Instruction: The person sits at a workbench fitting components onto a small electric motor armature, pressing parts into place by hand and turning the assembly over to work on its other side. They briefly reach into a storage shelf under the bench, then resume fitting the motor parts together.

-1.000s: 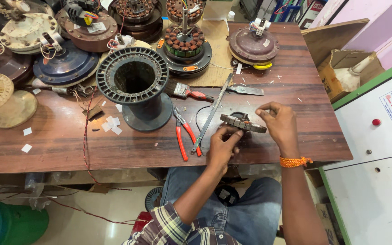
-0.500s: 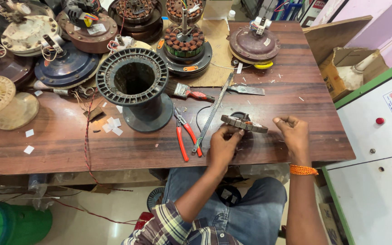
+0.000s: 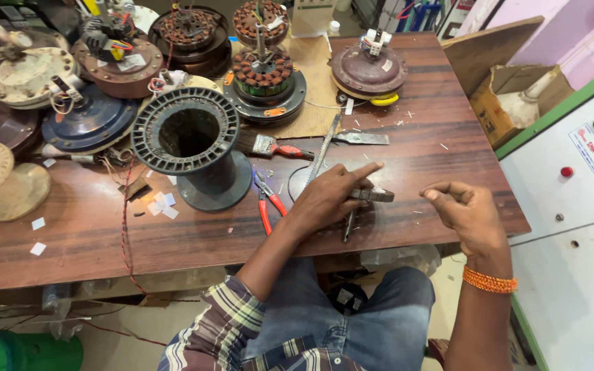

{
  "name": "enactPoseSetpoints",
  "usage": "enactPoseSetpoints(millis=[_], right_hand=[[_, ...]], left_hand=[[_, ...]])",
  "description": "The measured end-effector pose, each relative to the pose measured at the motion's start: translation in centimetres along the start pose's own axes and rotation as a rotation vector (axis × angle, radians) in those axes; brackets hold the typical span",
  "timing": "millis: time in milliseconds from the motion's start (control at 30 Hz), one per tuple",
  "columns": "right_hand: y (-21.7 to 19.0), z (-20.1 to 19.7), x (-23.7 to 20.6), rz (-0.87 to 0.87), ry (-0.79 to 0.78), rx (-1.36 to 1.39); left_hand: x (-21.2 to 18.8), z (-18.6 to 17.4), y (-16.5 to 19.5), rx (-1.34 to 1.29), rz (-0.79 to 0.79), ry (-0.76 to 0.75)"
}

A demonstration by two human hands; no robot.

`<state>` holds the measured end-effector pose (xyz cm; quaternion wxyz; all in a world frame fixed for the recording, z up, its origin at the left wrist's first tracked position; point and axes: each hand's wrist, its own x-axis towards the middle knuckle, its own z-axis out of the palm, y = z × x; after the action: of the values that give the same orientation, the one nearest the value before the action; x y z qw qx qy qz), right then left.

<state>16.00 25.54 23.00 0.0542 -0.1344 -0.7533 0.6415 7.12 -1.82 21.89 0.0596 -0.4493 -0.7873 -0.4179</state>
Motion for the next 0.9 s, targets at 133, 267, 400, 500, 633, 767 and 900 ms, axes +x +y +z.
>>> enactPoseSetpoints(millis=[133,267,400,500,633,767,900], right_hand=[[-1.0,1.5,-2.3,-0.129,-0.124,-0.232],[-0.3,3.8,-3.7,-0.071,-0.159,-0.264],[1.0,5.3,-4.3,-0.109,-0.135,-0.251],[1.3,5.7,-4.4,-0.164,-0.077,-0.242],[0.7,5.6,-3.8,-0.176,-0.036,-0.044],[0.1,5.6,-3.6,-0.103,-0.046,-0.092],[0.7,6.0,-3.9,-0.213,-0.177,-0.054]], left_hand=[[-0.2,0.3,-0.9,-0.112,0.058,0.065],[0.2,0.0,-2.1,-0.091,0.11,-0.03],[1.0,-0.5,-2.7,-0.1,0.103,-0.133],[1.0,-0.4,-2.7,-0.113,0.097,-0.137],[0.4,0.0,-2.7,-0.086,0.062,-0.114],[0.1,0.1,-3.0,-0.105,0.099,-0.094],[0.0,0.1,-3.4,-0.119,0.122,-0.061]])
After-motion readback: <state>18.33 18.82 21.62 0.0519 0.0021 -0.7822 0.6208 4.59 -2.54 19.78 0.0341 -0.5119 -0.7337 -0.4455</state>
